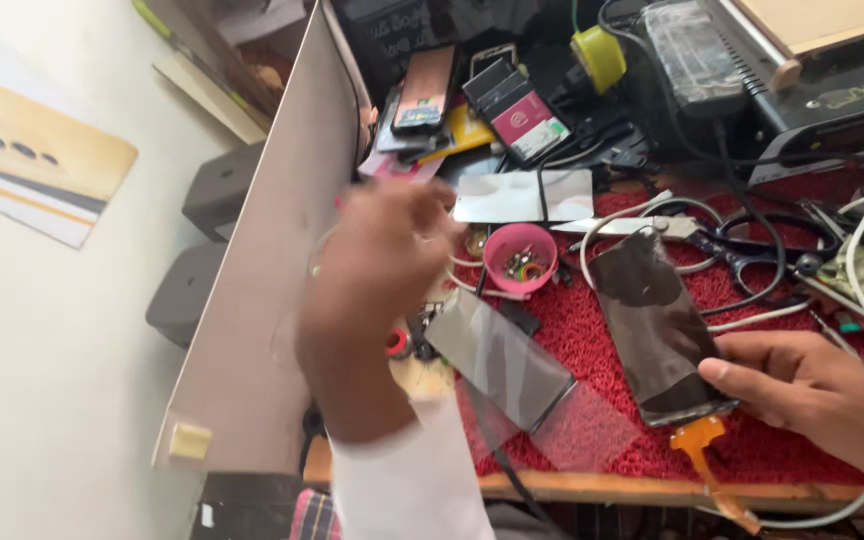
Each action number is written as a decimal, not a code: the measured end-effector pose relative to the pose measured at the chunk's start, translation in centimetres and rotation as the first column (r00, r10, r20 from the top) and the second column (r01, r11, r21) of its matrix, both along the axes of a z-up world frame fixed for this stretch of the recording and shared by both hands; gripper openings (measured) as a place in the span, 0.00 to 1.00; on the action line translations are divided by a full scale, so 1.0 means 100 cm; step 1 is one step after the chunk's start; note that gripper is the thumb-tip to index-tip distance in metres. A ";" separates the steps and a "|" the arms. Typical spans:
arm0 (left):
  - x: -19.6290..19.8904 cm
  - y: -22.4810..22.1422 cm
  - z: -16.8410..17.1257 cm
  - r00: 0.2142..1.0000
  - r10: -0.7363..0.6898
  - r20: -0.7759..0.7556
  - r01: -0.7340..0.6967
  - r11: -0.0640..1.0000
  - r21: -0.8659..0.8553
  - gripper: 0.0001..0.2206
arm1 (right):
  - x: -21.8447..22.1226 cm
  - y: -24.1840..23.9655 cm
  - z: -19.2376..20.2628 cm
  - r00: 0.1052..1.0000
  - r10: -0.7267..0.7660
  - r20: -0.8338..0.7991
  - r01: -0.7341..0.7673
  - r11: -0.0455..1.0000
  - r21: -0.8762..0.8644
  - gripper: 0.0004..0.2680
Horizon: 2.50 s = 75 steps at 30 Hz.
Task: The person uses a metal scraper to remove adhesive residue from the edges of a smartphone screen. They then pick up a replacement screen, peel off a protective film, and inspect the back of the new screen.
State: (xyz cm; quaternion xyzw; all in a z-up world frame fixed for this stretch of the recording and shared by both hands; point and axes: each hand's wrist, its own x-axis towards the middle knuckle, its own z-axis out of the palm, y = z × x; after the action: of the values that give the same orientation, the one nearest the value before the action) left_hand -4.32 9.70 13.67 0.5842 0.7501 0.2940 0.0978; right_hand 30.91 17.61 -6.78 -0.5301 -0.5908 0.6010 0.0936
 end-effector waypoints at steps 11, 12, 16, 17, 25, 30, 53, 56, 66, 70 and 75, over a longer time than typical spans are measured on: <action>-0.127 0.234 -0.044 0.856 0.019 -0.517 -0.105 0.985 -0.137 0.17 | 0.016 0.024 -0.061 0.828 0.252 -0.500 -0.253 0.965 0.066 0.15; -0.132 0.238 -0.051 0.853 0.026 -0.521 -0.135 0.976 -0.172 0.15 | 0.013 0.024 -0.067 0.839 0.270 -0.473 -0.263 0.961 0.082 0.15; -0.150 0.247 -0.055 0.895 0.121 -0.429 -0.128 0.992 0.013 0.10 | 0.015 0.016 -0.069 0.953 0.180 -0.243 -0.174 0.984 0.046 0.17; -0.154 0.250 -0.055 0.921 0.122 -0.371 -0.092 0.991 0.096 0.10 | 0.015 0.013 -0.065 0.980 0.123 -0.157 -0.124 0.992 -0.001 0.18; -0.157 0.262 -0.020 0.981 0.064 0.184 -0.167 0.763 0.625 0.07 | 0.010 0.008 -0.022 0.988 -0.104 -0.115 0.104 0.995 -0.002 0.26; -0.139 0.243 0.005 0.897 -0.018 0.442 -0.295 0.720 0.628 0.07 | 0.008 0.004 -0.019 0.934 -0.019 -0.356 0.093 0.977 0.191 0.24; -0.125 0.281 -0.068 0.905 0.312 -0.290 -0.278 0.948 0.154 0.16 | 0.004 -0.007 0.034 0.998 -0.002 -0.069 0.008 0.997 0.080 0.20; -0.117 0.295 -0.075 0.913 0.258 -0.316 -0.223 0.964 0.144 0.23 | 0.003 -0.005 0.039 0.996 -0.003 -0.089 0.004 1.000 0.019 0.20; -0.144 0.311 -0.085 0.969 0.246 -0.010 -0.245 0.967 0.069 0.24 | 0.003 -0.004 0.037 0.993 0.007 -0.116 -0.007 1.000 -0.004 0.19; -0.160 0.301 -0.084 0.959 0.284 0.000 -0.282 0.953 0.108 0.26 | 0.001 -0.005 0.035 0.997 0.002 -0.074 0.001 0.999 0.043 0.18; -0.130 0.294 -0.082 0.921 0.310 -0.238 -0.320 0.947 -0.004 0.32 | 0.001 -0.007 0.034 0.995 -0.036 -0.095 0.043 0.996 0.075 0.21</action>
State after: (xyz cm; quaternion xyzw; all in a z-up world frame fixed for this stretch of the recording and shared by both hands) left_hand -17.30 39.13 5.51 0.4844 0.8465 0.2189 -0.0275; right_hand 30.97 16.87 -3.42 -0.5090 -0.5979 0.6000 0.1531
